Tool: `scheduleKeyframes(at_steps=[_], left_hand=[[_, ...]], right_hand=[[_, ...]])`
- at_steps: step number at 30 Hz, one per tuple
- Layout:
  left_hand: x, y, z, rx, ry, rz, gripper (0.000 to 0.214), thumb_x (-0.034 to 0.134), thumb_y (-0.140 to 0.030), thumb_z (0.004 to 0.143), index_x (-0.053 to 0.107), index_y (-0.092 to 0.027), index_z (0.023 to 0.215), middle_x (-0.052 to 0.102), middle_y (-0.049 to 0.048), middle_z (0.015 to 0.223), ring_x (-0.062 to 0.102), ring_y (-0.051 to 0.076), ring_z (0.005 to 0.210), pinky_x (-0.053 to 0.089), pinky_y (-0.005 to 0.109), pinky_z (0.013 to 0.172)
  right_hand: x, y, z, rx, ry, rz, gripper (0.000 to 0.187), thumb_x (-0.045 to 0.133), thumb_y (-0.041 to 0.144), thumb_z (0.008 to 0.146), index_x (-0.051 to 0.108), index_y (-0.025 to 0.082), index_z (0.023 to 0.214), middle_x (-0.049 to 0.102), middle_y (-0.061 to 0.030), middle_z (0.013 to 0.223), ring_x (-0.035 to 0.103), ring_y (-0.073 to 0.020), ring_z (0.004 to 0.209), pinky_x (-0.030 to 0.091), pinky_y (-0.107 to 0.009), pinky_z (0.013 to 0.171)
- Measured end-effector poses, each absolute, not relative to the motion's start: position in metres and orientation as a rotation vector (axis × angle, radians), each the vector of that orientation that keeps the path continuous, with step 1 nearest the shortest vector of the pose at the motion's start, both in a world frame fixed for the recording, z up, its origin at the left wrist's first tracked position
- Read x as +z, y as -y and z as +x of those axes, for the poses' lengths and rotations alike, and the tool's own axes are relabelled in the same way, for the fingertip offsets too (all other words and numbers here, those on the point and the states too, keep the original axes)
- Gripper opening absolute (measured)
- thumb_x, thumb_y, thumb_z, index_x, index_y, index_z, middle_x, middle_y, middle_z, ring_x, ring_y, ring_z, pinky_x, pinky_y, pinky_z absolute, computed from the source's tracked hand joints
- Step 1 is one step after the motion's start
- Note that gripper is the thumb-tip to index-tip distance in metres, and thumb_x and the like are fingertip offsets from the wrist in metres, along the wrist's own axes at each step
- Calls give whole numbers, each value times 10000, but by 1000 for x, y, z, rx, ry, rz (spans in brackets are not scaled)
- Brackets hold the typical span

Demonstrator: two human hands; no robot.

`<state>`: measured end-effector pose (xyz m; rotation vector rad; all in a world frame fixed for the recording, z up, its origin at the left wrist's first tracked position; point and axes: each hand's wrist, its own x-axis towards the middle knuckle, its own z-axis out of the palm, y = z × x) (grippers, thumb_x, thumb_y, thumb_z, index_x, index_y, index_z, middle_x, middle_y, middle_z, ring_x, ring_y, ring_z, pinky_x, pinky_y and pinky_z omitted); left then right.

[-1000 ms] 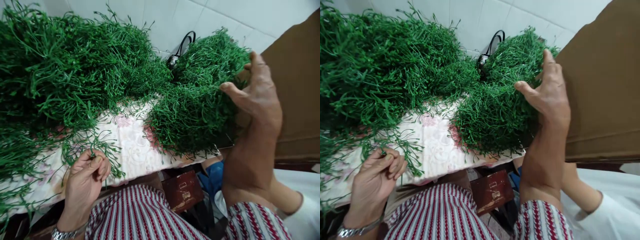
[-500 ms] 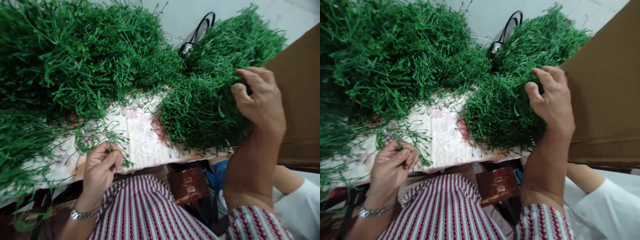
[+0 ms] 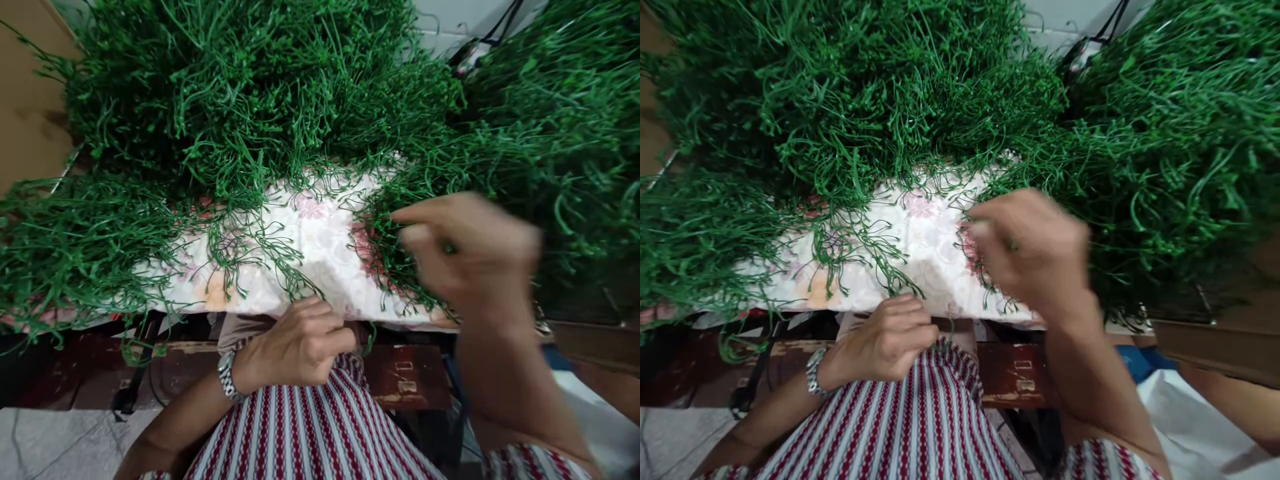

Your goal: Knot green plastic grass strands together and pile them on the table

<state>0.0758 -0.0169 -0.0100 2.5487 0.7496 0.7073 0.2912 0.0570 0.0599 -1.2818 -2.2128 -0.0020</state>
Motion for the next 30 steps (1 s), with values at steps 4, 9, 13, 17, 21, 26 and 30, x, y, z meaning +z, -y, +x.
scheduleKeyframes(at_steps=[4, 9, 13, 17, 21, 26, 30], left_hand=[[-18, 19, 82, 673, -703, 2670, 164, 427, -42, 717, 512, -182, 708, 496, 9, 648, 415, 152, 629, 293, 302, 591], [-19, 21, 74, 729, -751, 2618, 171, 425, -43, 729, 531, -176, 728, 502, 17, 647, 439, 160, 646, 335, 308, 607], [-21, 19, 64, 962, -845, 2401, 195, 402, -13, 745, 516, -167, 707, 515, 31, 620, 466, 159, 642, 382, 313, 615], [-24, 16, 60, 1028, -854, 2310, 212, 411, 4, 769, 519, -178, 785, 579, 36, 665, 544, 159, 664, 440, 317, 649], [-24, 16, 64, 1027, -841, 2344, 242, 405, 9, 772, 540, -183, 832, 604, 34, 671, 573, 161, 669, 462, 318, 666], [-21, 15, 68, 1049, -851, 2313, 237, 398, 11, 770, 534, -180, 803, 593, 27, 641, 563, 155, 635, 462, 295, 631], [-23, 16, 65, 1029, -861, 2309, 221, 393, 4, 785, 518, -177, 791, 572, 19, 630, 549, 149, 624, 463, 296, 650]], right_hand=[[11, -60, 214, 426, 2603, -1066, 246, 531, 369, 859, 650, 162, 918, 667, -70, 799, 619, -169, 695, 437, -270, 582], [7, -57, 212, 466, 2573, -1113, 265, 526, 378, 868, 627, 155, 971, 655, -62, 817, 605, -140, 687, 434, -246, 593], [53, -45, 274, -177, 2248, -1253, 360, 605, 364, 811, 568, 213, 1135, 601, -89, 1089, 559, -216, 1017, 450, -359, 893], [99, -50, 357, -789, 1792, -1809, 964, 759, 513, 588, 338, 161, 1379, 320, -190, 1398, 219, -383, 1338, 163, -547, 1102], [113, -77, 415, -285, 1836, -2126, 1149, 765, 495, 589, 89, 156, 1455, 92, -217, 1492, 103, -325, 1398, 220, -443, 1110], [109, -96, 430, -132, 2006, -2148, 1007, 744, 436, 625, 195, 219, 1441, 257, -173, 1461, 285, -315, 1341, 315, -437, 1056], [111, -97, 439, -318, 1785, -2047, 574, 655, 265, 707, 515, 250, 1264, 606, -79, 1169, 590, -197, 1014, 449, -298, 871]])
